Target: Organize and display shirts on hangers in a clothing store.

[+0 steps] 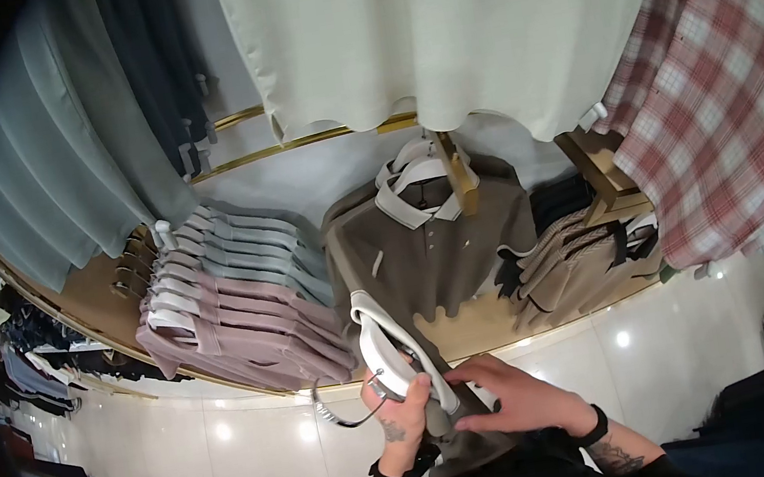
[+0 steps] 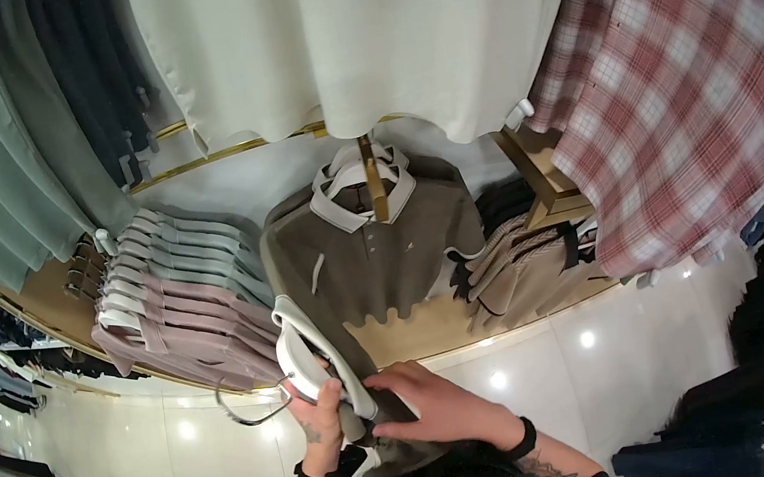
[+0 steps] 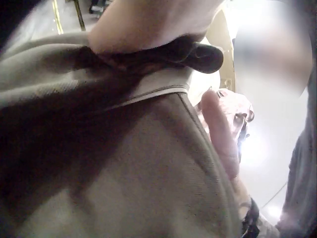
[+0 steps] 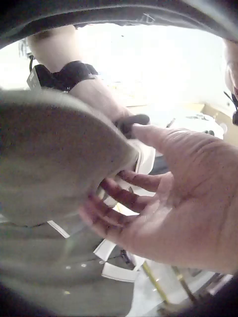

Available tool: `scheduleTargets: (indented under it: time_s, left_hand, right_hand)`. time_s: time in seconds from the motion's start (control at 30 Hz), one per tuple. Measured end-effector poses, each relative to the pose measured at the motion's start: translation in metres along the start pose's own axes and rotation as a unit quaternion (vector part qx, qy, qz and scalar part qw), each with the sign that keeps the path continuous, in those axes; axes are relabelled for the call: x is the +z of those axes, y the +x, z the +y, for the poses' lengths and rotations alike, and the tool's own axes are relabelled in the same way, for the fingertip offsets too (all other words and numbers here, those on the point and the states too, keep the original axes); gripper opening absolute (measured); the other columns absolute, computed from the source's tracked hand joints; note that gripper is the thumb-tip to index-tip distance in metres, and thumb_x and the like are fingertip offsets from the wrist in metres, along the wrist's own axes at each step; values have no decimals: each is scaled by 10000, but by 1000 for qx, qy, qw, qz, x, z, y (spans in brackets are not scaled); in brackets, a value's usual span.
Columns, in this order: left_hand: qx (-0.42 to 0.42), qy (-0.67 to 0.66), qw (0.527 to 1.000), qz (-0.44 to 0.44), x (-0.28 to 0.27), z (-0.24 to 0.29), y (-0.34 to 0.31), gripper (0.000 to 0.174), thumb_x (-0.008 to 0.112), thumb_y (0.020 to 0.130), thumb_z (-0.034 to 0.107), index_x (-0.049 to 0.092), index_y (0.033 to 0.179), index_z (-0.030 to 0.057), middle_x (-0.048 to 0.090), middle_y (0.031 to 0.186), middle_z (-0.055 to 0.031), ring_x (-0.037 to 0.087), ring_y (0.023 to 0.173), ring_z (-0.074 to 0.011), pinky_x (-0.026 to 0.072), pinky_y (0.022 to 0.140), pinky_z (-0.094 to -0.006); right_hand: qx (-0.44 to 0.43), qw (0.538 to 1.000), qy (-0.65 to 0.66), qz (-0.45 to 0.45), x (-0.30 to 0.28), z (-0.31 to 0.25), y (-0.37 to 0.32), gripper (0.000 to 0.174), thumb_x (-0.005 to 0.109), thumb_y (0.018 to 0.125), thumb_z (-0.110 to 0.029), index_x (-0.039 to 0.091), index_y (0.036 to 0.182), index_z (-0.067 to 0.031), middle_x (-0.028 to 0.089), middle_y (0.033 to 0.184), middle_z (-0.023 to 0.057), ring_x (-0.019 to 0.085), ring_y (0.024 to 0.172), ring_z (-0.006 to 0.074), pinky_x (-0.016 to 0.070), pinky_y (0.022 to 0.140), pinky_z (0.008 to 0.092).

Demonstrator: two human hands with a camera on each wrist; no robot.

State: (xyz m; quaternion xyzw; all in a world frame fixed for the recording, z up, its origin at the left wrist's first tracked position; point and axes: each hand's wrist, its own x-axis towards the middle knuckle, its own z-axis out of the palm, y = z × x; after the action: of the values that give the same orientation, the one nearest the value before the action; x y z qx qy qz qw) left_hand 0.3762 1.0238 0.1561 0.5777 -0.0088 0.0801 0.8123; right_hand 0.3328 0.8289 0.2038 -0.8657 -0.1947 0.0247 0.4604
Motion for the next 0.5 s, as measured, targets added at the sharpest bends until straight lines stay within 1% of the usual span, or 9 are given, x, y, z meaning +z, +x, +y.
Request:
scheduleTargets:
  time_s: [0.03,0.07,0.17,0.2,0.3,0.33,0.43,0.47,0.5]
  left_hand:
    - [13,22,1000,12,13,-7,-3,457,907,844,278,634,1117,33,646,972,3,601,865,-97,508,779,-268]
    - [9,19,999,24,22,-18,-8,438,895,865,253,619,1122,29,643,981,-2,597,862,-97,514,772,-271]
    - [-6,27,998,53,58,-32,-25,404,885,882,205,609,1120,31,642,977,-2,596,866,-91,512,775,-263]
    - [-12,1,997,73,73,-36,-32,373,879,893,152,610,1122,32,654,977,-5,605,859,-85,518,768,-260]
    - [-9,6,997,82,116,-34,-42,361,879,897,124,616,1127,32,670,971,-3,617,850,-76,524,756,-252]
    - [-12,1,997,81,125,-42,-44,355,878,900,113,623,1133,31,684,970,-3,629,848,-72,530,747,-245]
    - [-24,-38,990,131,162,-44,-46,347,878,903,121,629,1128,31,693,981,-6,630,851,-69,531,750,-244]
    - [-39,-41,989,133,169,-46,-46,341,883,901,131,637,1115,32,705,989,-15,633,853,-67,531,747,-244]
    - [-40,-38,989,140,176,-43,-44,339,889,888,128,648,1102,22,714,979,-21,643,869,-76,538,782,-258]
  right_hand:
    - [-15,995,-101,13,-4,-2,-5,622,824,914,-300,583,1430,-50,665,1225,127,640,1194,314,548,990,424]
    - [-57,985,-157,43,-5,6,-10,616,816,869,-227,586,1410,-42,646,1230,145,621,1181,349,541,982,441]
    - [-33,976,-211,42,-17,28,-24,582,779,838,-146,598,1377,-26,643,1198,148,629,1111,347,540,939,449]
    - [-19,978,-197,64,-24,30,-28,511,732,828,-80,627,1323,-9,648,1129,143,632,1042,345,538,897,459]
    - [0,960,-243,140,-46,47,-41,484,718,807,-50,652,1285,-8,656,1061,131,636,995,341,537,871,455]
    - [-10,957,-232,176,-53,49,-41,477,706,789,-24,665,1265,-7,647,1006,134,631,943,346,530,836,456]
    - [-49,948,-258,182,-78,65,-42,453,700,804,-51,693,1256,-37,630,952,97,632,919,295,523,816,408]
    - [-82,947,-245,192,-85,75,-41,457,696,798,-54,694,1254,-30,635,955,109,641,887,309,526,790,419]
    - [-91,949,-232,192,-92,81,-41,452,694,800,-51,692,1251,-26,638,957,113,646,877,312,530,779,420]
